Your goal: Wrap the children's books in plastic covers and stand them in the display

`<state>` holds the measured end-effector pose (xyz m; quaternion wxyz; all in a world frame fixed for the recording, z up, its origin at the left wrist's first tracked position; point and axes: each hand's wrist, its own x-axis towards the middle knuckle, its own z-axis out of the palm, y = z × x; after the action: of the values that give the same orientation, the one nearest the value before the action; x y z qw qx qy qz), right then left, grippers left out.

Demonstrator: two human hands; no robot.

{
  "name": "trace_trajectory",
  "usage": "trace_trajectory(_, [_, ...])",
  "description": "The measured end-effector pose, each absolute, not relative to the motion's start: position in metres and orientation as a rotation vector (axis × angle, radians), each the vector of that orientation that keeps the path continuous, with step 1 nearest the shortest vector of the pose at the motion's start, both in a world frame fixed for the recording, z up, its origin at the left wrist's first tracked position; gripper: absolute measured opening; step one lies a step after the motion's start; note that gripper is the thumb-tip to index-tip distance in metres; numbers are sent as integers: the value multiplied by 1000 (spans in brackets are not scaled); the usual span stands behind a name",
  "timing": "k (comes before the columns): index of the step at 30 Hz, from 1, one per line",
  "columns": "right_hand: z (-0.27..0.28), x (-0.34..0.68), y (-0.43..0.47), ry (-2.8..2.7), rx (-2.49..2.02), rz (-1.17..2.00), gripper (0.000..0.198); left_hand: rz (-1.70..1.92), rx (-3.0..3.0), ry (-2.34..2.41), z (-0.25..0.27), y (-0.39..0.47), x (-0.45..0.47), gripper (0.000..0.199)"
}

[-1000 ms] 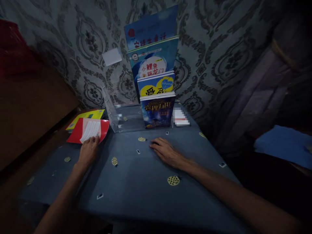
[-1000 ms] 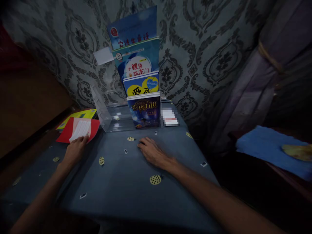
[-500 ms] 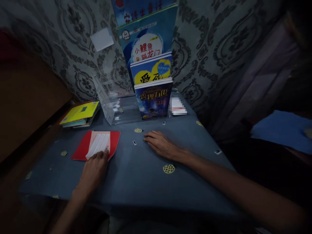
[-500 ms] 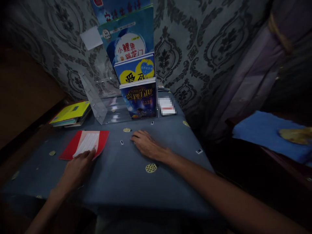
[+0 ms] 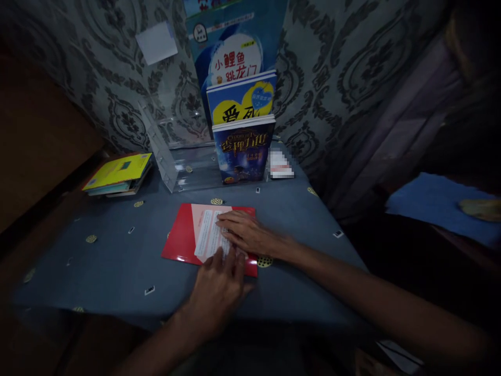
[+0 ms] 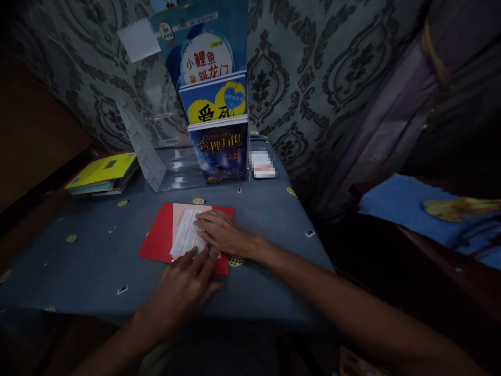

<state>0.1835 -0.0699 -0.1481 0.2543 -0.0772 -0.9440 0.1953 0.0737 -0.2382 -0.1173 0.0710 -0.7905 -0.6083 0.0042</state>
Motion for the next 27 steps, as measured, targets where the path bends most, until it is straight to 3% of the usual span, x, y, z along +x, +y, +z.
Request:
trace_trajectory(3, [-155,182,-69,-2573,-240,520,33,-70,-2464,-1915,-103,-224,58,27])
trace_trajectory(6, [-159,179,-68,-2571,-279,469,36,-105,-2416,-2020,-97,-203,29,24])
trace_trajectory(14, [-154,178,-67,-2652,-296,445,38,-102,-2058,-2206,-118,-170,-42,41])
trace_trajectory(27, [-160,214,-58,-2656,-616,483,51,-106,-2034,-2159,-125,-168,-52,46])
